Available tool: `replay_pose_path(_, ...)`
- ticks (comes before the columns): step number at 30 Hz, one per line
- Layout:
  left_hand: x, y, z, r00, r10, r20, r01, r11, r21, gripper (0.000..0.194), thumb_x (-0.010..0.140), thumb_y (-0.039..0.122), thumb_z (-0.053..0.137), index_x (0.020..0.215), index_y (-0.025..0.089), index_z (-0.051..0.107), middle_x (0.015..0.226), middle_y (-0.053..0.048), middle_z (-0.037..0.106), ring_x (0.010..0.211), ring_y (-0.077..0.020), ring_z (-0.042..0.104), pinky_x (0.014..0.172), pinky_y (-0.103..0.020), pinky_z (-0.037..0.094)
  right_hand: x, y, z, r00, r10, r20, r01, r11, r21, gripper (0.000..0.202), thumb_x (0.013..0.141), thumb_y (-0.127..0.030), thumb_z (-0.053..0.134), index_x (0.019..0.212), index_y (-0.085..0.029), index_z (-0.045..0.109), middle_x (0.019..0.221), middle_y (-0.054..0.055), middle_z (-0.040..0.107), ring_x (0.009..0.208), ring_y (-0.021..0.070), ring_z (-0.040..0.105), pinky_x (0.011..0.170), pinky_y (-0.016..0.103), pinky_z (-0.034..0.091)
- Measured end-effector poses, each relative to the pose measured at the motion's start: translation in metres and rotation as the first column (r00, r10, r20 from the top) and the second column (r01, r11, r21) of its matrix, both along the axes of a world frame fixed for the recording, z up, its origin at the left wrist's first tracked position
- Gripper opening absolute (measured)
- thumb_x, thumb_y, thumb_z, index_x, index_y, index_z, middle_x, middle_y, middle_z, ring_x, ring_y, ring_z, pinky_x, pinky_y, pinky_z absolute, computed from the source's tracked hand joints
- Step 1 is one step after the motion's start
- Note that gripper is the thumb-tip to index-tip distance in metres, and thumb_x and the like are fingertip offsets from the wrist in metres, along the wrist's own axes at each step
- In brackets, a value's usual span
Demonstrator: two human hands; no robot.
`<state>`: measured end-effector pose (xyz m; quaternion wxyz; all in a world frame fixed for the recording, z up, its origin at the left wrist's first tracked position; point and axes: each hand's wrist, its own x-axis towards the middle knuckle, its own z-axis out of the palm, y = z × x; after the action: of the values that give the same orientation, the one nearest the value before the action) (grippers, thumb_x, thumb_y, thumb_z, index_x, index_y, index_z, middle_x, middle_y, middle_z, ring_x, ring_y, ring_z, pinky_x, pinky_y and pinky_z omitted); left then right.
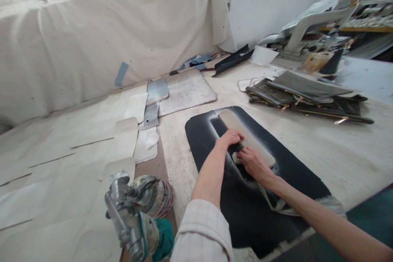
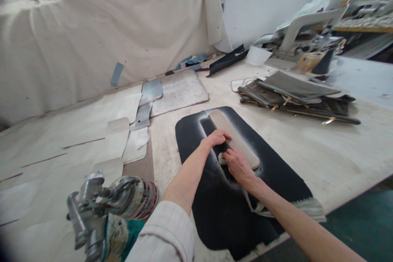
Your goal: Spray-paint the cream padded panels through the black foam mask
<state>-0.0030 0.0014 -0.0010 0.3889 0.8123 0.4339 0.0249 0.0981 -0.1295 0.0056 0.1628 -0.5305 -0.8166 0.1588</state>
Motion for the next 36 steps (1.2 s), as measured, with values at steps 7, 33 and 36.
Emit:
replay_pose_path(7,-0.001,-0.001,0.003,1.000,-0.004,0.009,0.004,1.000,0.011,0.024,0.083,0.024,0.047,0.102,0.014,0.058,0.111,-0.007,0.061,0.108,-0.0171,0.054,0.094,-0.042,0.044,0.004,0.004,-0.007,0.993,0.062,0.100,-0.063,0.998,0.010,0.021,0.080,-0.015,0.047,0.093,-0.015,0.063,0.089,0.010,0.057,0.084,0.0240,0.048,0.075,0.034,0.039)
replay_pose_path(33,-0.003,-0.001,0.000,1.000,-0.018,0.022,0.018,0.999,0.028,0.025,0.083,0.016,0.044,0.104,0.013,0.058,0.114,-0.007,0.061,0.109,-0.0159,0.053,0.096,-0.039,0.043,-0.009,0.009,-0.010,0.968,0.248,0.033,-0.249,0.968,0.035,0.033,0.071,0.004,0.035,0.072,-0.013,0.062,0.079,0.010,0.058,0.078,0.0215,0.049,0.076,0.035,0.039)
replay_pose_path(36,-0.003,-0.001,0.002,0.999,-0.020,0.030,0.019,0.999,0.035,0.024,0.083,0.015,0.044,0.102,0.014,0.058,0.114,-0.007,0.061,0.110,-0.0159,0.052,0.096,-0.040,0.042,0.001,-0.005,-0.003,0.949,0.314,0.036,-0.315,0.949,0.016,0.035,0.070,0.005,0.035,0.073,-0.015,0.063,0.076,0.007,0.058,0.076,0.0185,0.050,0.072,0.030,0.040)
